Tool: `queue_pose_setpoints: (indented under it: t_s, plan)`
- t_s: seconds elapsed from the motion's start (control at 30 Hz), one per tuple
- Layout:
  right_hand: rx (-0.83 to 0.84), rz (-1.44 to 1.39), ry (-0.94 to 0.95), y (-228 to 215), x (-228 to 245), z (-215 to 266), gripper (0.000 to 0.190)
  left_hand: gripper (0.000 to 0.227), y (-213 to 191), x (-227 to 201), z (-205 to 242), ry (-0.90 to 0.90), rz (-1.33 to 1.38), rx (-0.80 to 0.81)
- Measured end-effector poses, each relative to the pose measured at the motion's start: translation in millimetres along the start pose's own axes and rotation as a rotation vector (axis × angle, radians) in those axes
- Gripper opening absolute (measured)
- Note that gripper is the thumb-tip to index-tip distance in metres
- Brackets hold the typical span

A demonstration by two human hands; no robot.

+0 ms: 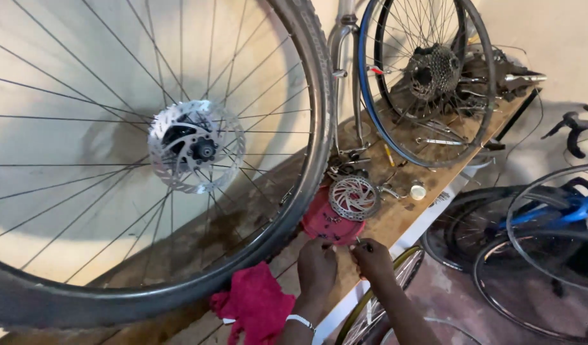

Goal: Installing a disc brake rotor onto a bicycle wheel hub using a hex key to tighten the mounting bolts.

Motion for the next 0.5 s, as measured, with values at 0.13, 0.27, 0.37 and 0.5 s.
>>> queue_pose_setpoints:
  t_s: [0.13, 0.27, 0.37, 0.5]
  plan:
    - [-0.043, 0.157, -0.030, -7.1, 16.1, 2.4, 0.017, 0.011, 0.0, -16.7, -8.2, -0.137, 0.055, -0.025]
    - [-0.047, 0.363, -0.143, -1.6, 24.9, -15.9, 0.025, 0.031, 20.7, 9.8, -30.2, -0.163, 0.067, -0.140]
    - [-0.019, 0.388, -0.213, 6.7, 25.6, -30.7, 0.024, 0.036, 11.3, 0.1, -39.6, -0.125, 0.071, -0.211]
    - [-0.025, 0.396, -0.189, 11.4, 28.5, -37.1, 0.027, 0.018, 16.0, -5.4, -50.9, -0.124, -0.240, -0.159]
Point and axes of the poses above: each hand's wrist, its own z-axis away from the middle knuckle, its own y-axis out of the palm, x = y × z, the point moved 8 cm from there along -z, towards the middle knuckle, and after that the axes turned 1 degree about -z, right-handed, at the moved point
